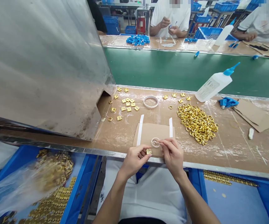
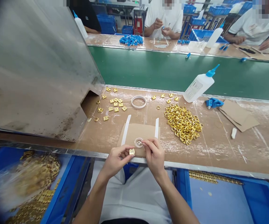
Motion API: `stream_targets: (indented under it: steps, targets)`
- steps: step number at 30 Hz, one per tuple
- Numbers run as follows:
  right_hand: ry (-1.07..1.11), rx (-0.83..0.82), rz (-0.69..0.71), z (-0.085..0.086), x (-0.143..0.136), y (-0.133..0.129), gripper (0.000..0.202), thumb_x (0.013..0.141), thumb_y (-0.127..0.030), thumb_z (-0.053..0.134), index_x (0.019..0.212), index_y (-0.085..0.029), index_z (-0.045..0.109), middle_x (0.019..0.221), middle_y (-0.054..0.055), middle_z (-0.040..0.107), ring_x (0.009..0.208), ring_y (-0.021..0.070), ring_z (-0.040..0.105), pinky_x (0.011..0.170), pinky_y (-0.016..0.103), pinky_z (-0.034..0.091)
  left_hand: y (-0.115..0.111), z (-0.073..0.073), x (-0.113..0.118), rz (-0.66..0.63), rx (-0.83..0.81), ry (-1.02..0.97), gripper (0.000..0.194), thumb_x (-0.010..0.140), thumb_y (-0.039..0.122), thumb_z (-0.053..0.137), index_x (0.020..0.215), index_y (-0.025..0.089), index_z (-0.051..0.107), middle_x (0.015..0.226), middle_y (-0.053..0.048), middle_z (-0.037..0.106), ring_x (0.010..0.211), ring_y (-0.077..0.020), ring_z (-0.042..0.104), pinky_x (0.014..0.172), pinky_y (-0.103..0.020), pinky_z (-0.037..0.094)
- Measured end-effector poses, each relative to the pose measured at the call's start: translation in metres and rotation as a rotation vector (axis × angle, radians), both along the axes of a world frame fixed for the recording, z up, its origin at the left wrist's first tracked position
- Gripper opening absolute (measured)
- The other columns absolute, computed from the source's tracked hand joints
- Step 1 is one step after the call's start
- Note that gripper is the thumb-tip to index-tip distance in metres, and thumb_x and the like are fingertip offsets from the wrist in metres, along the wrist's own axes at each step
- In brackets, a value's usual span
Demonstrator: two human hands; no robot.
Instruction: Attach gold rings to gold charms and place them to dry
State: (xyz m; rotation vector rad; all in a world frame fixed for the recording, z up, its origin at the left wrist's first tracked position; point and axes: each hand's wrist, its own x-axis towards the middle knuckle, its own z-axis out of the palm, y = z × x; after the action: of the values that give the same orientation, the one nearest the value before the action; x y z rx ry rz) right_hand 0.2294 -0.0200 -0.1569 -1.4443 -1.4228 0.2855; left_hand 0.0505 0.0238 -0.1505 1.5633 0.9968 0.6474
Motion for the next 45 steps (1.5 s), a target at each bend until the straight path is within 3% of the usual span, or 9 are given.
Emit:
stream_targets:
  steps: [6,11,18,26,34,45]
  targets:
    - [0.050,-0.014,0.015,0.000,0.001,0.001,0.021,0.101,-0.024,0.057,0.093,-0.022,0.077,0.080,0.004,0.066,0.063,0.0156,0.062,0.057,0.027,0.053,0.003,-0.001,-0.001,-0.009,-0.045,-0.011,0.029,0.082,0.031,0.066,0.102,0.012,0.074,0.066,-0.001,0.065,0.058,-0.0138,0.062,0.054,-0.022,0.049]
    - [0.335,-0.107,-0.027,0.003,0.003,0.002,0.028,0.098,-0.039,0.062,0.086,-0.019,0.077,0.081,0.005,0.066,0.047,0.0105,0.055,0.040,0.023,0.046,0.002,-0.002,0.000,0.003,-0.016,-0.002,0.027,0.082,0.029,0.066,0.100,0.012,0.075,0.064,0.000,0.064,0.058,-0.0128,0.061,0.054,-0.021,0.047]
    - [0.564,-0.090,-0.078,0.005,-0.003,-0.007,0.033,0.096,-0.049,0.065,0.089,-0.018,0.074,0.062,0.000,0.067,0.043,0.0116,0.057,0.042,0.022,0.050,0.001,-0.002,0.003,0.009,0.005,0.010,0.024,0.083,0.025,0.067,0.101,0.013,0.076,0.064,0.001,0.064,0.057,-0.0118,0.058,0.053,-0.020,0.045]
    - [0.427,-0.046,0.066,-0.006,-0.005,-0.018,0.021,0.102,-0.030,0.059,0.095,-0.021,0.076,0.062,-0.001,0.068,0.043,0.0105,0.058,0.044,0.021,0.050,-0.001,-0.002,0.004,0.005,0.045,0.014,0.022,0.083,0.021,0.067,0.102,0.014,0.076,0.064,0.001,0.065,0.057,-0.0115,0.058,0.053,-0.019,0.045]
    - [0.242,-0.009,0.142,-0.002,-0.004,-0.018,0.020,0.100,-0.018,0.057,0.098,-0.023,0.077,0.063,-0.002,0.069,0.044,0.0100,0.059,0.045,0.020,0.049,0.000,-0.003,0.003,-0.004,0.057,0.014,0.024,0.084,0.023,0.066,0.104,0.013,0.076,0.064,0.000,0.065,0.056,-0.0115,0.058,0.053,-0.019,0.046]
    - [0.174,-0.008,0.179,0.000,-0.003,-0.017,0.021,0.100,-0.018,0.057,0.098,-0.023,0.077,0.065,-0.001,0.071,0.046,0.0114,0.060,0.049,0.022,0.052,-0.001,-0.004,0.003,-0.009,0.086,0.026,0.024,0.086,0.024,0.064,0.105,0.015,0.076,0.067,-0.001,0.069,0.058,-0.0123,0.060,0.054,-0.020,0.047]
